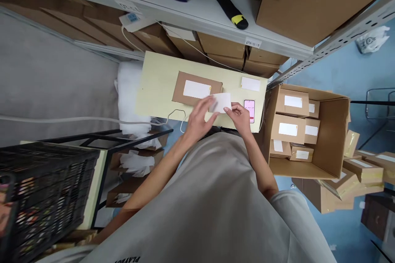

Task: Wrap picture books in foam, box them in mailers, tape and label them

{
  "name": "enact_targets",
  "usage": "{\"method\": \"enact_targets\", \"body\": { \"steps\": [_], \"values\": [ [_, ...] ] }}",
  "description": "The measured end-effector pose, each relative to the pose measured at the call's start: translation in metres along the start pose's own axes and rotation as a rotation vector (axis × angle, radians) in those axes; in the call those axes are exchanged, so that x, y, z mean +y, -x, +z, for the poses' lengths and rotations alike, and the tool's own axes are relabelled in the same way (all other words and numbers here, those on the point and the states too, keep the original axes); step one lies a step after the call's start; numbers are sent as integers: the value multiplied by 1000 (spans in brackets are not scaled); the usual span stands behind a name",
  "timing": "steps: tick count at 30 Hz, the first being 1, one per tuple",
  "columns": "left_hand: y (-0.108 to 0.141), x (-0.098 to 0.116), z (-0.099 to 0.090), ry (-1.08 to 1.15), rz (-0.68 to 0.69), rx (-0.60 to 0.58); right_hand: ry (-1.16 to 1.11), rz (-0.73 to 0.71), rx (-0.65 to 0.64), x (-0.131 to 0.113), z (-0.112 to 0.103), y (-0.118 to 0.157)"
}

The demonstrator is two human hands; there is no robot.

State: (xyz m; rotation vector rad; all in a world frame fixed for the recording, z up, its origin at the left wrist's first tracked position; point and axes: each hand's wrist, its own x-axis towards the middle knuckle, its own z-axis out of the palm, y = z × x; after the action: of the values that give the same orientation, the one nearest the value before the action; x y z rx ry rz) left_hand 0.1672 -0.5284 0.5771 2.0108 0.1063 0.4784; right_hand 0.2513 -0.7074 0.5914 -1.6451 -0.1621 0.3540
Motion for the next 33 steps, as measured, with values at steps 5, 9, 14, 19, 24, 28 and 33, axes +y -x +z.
{"method": "enact_targets", "body": {
  "steps": [5, 9, 14, 19, 24, 28, 33],
  "values": [
    [-7, 39, 0, 86, 139, -19, -112, -8, -97, -28, 6, 5],
    [-15, 50, -13, 124, 76, 18, -143, -21, -188, -49, 0, 11],
    [-17, 55, -28, 149, 77, -13, -120, -28, -214, -57, -3, 14],
    [-16, 55, -30, 117, 134, 18, -128, -49, -221, -58, 0, 15],
    [-17, 54, -31, 92, 208, 46, -115, -53, -247, -59, 1, 13],
    [-18, 54, -32, 86, 195, 29, -105, -59, -253, -60, 1, 11],
    [-21, 55, -31, 137, 184, 22, -116, -73, -237, -58, 1, 9]
  ]
}}
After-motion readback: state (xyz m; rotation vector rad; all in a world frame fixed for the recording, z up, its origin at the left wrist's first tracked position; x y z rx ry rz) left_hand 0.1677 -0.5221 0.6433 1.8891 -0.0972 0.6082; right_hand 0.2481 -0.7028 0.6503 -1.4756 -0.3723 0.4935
